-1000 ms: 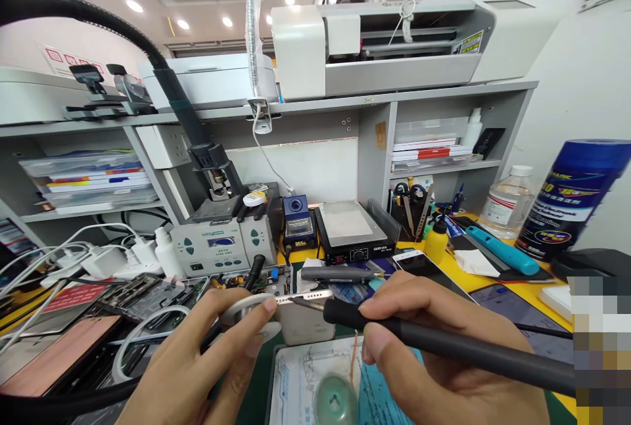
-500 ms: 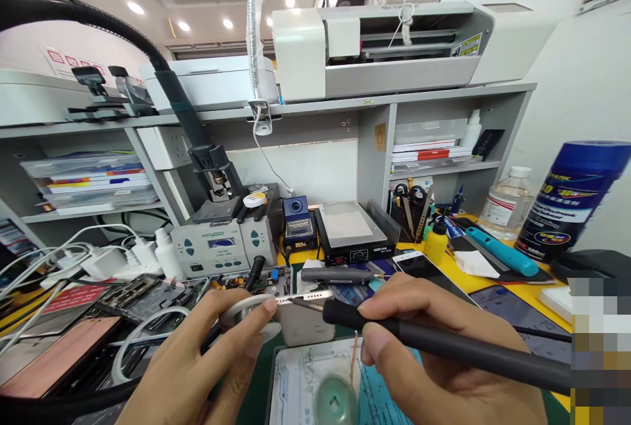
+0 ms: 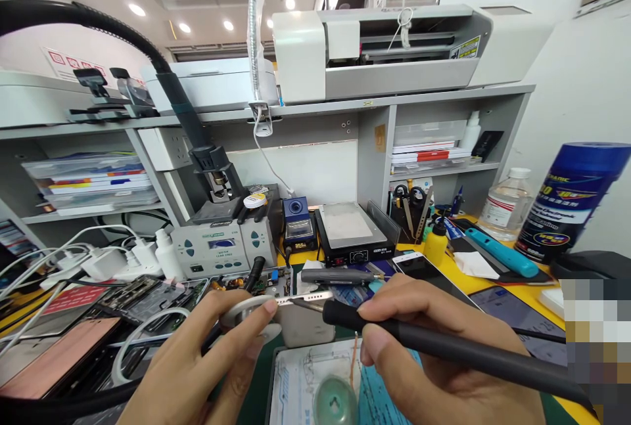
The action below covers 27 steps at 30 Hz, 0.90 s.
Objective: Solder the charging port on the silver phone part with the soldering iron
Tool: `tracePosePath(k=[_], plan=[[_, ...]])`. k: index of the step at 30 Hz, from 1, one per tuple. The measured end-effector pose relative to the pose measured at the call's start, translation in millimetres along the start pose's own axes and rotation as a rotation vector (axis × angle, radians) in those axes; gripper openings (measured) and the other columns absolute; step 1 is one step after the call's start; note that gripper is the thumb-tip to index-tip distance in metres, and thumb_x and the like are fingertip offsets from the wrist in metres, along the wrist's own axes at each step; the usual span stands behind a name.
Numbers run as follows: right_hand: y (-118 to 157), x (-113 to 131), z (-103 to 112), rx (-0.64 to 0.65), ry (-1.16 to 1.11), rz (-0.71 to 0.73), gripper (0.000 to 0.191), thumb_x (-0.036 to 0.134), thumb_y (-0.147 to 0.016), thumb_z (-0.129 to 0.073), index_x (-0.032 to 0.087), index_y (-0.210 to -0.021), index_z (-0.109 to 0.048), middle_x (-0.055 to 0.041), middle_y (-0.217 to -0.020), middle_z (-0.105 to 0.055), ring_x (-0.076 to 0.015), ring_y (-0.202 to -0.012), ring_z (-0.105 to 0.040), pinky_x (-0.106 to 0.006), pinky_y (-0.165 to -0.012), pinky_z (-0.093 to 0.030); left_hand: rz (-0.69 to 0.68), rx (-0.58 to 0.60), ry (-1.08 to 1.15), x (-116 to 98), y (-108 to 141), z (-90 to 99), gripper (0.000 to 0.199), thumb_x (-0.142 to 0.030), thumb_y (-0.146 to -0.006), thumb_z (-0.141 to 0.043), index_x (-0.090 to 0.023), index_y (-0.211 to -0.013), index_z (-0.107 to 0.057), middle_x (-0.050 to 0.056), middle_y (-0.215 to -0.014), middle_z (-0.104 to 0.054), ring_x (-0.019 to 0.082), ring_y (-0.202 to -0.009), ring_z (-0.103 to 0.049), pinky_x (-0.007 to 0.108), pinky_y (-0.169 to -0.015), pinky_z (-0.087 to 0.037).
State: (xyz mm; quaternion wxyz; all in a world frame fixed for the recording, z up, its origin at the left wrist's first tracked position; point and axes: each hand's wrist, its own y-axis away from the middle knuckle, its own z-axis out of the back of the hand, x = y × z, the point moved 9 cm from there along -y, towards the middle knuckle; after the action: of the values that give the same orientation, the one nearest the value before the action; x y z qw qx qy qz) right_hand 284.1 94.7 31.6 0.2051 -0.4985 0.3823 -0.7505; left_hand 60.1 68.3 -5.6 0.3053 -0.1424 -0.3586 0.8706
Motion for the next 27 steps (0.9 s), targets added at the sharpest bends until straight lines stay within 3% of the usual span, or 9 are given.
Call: tracePosePath(k=[19, 27], plan=[[-1.7, 7.7, 3.9, -0.001, 0.037, 0.049, 0.008, 0.030, -0.076, -0.077, 0.038, -0.073, -0.077, 0.0042, -0.057, -0.073, -0.0196, -0.044, -0.068, -0.024, -0.041, -0.055, 0.019, -0.019, 0.011, -1.1, 0.6, 1.0, 0.045, -0.003, -0.098, -0.051, -0.019, -0.140, -0.057, 0.018, -0.124, -0.056, 0.026, -0.109, -0.060, 0.041, -0.083, -0.062], [1.7, -1.7, 2.6, -0.004, 0.032, 0.006, 0.003, 0.038, -0.079, -0.078, 0.038, -0.076, -0.076, 0.0025, -0.057, -0.070, -0.0212, -0.046, -0.066, -0.027, -0.043, -0.057, -0.021, -0.003, -0.013, -0.2, -0.7, 0.7, 0.047, -0.003, -0.095, -0.053, -0.018, -0.140, -0.056, 0.018, -0.123, -0.056, 0.027, -0.107, -0.062, 0.040, -0.083, -0.063]])
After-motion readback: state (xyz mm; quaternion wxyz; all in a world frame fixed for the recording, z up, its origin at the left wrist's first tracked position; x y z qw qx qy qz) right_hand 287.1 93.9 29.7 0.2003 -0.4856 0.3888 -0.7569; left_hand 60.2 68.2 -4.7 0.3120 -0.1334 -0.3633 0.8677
